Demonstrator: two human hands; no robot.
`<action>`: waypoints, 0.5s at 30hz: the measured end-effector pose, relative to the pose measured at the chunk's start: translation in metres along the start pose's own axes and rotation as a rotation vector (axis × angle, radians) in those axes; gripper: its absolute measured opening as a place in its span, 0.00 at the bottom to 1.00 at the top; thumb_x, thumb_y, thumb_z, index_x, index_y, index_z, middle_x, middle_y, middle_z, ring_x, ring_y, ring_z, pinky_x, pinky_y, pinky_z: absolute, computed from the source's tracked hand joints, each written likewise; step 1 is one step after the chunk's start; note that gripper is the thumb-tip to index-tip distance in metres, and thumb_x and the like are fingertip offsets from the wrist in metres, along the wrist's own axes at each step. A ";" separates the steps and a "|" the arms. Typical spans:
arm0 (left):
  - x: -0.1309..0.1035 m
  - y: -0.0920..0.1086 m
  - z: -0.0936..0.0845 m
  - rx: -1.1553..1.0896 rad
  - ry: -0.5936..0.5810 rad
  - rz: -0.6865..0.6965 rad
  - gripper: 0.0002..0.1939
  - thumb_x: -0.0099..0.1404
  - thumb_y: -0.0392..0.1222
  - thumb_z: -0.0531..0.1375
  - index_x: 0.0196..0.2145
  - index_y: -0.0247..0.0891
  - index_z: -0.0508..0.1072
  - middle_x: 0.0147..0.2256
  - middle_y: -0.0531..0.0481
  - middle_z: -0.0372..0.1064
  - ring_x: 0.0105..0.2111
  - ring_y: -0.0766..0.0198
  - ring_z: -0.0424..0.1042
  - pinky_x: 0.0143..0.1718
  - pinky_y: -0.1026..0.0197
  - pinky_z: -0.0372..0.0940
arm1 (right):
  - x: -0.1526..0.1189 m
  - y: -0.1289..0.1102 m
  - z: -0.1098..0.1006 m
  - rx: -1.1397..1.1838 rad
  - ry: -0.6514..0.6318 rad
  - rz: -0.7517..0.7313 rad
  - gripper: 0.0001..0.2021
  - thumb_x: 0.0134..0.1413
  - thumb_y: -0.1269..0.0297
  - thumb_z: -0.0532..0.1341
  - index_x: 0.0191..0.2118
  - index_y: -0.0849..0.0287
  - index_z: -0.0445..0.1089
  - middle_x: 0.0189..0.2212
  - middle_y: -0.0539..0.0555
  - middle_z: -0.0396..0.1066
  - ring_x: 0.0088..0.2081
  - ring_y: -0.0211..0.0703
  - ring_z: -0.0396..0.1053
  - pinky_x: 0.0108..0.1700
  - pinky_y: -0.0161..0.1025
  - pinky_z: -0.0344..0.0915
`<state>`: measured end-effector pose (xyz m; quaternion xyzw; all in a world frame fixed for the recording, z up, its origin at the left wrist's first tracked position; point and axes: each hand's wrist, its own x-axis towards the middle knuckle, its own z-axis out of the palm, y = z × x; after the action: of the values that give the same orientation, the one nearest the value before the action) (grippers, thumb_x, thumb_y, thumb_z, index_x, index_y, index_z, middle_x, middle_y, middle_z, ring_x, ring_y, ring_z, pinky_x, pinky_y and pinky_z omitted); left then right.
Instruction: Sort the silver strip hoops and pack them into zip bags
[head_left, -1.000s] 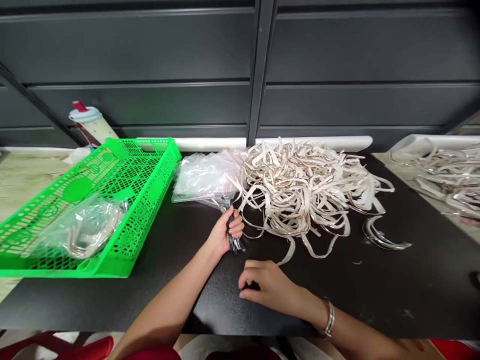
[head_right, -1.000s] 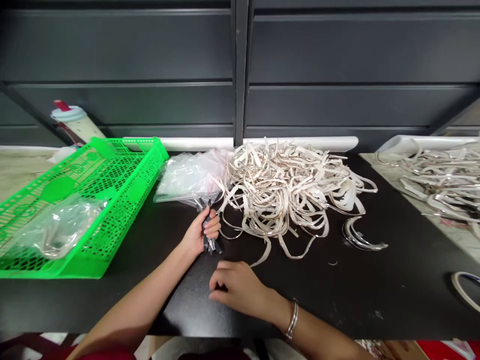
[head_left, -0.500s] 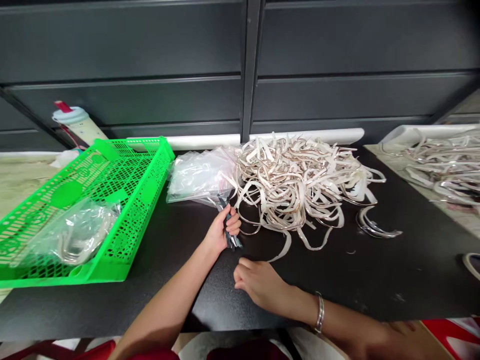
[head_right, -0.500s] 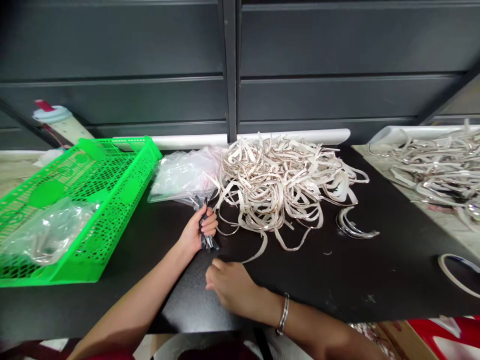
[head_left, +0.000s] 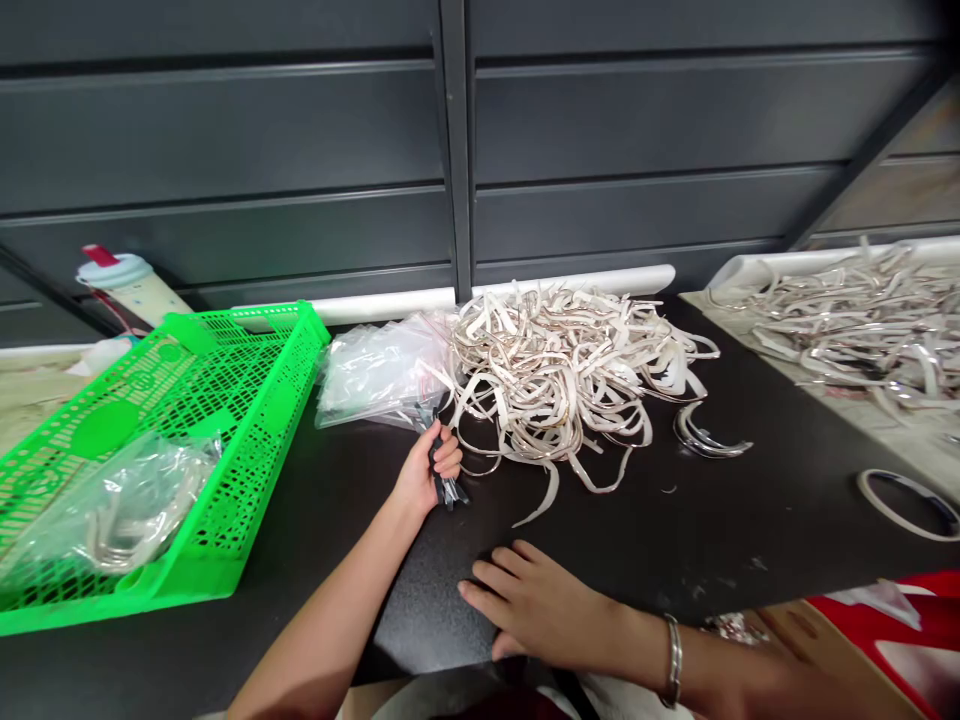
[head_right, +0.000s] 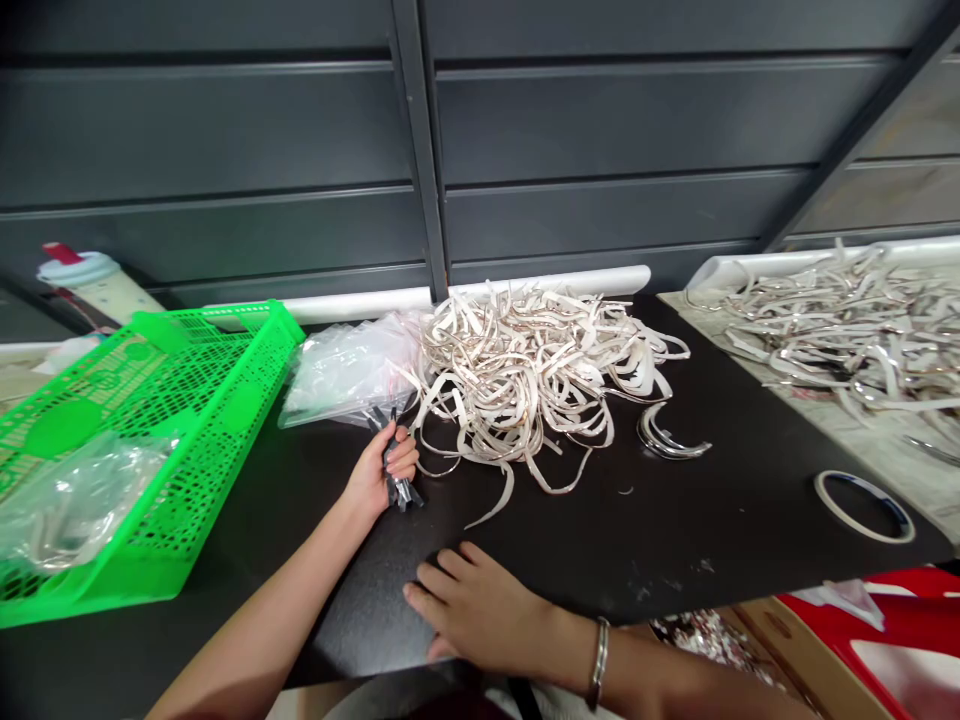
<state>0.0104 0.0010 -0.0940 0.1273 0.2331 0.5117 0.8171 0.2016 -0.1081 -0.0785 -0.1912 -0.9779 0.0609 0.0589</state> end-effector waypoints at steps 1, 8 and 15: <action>0.000 0.000 0.000 0.000 0.002 0.000 0.13 0.62 0.42 0.60 0.23 0.34 0.64 0.14 0.63 0.46 0.11 0.77 0.50 0.11 0.75 0.46 | -0.008 -0.001 0.004 -0.007 0.015 0.016 0.33 0.50 0.45 0.61 0.55 0.62 0.59 0.47 0.56 0.67 0.43 0.49 0.62 0.42 0.44 0.59; 0.001 0.003 0.002 0.002 -0.041 -0.013 0.13 0.63 0.39 0.59 0.23 0.35 0.63 0.14 0.62 0.50 0.11 0.77 0.54 0.11 0.75 0.48 | -0.086 -0.005 0.023 -0.105 0.319 0.244 0.13 0.63 0.59 0.54 0.48 0.59 0.66 0.39 0.52 0.72 0.40 0.43 0.65 0.46 0.41 0.58; 0.001 0.005 0.010 0.032 -0.025 -0.004 0.14 0.69 0.36 0.49 0.24 0.35 0.62 0.14 0.58 0.56 0.11 0.75 0.58 0.11 0.74 0.53 | -0.111 -0.011 0.038 -0.136 0.585 0.266 0.09 0.63 0.71 0.52 0.43 0.61 0.68 0.26 0.49 0.71 0.32 0.39 0.65 0.41 0.39 0.60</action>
<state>0.0118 0.0045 -0.0833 0.1465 0.2312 0.5046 0.8188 0.2945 -0.1646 -0.1248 -0.3303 -0.8877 -0.0550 0.3160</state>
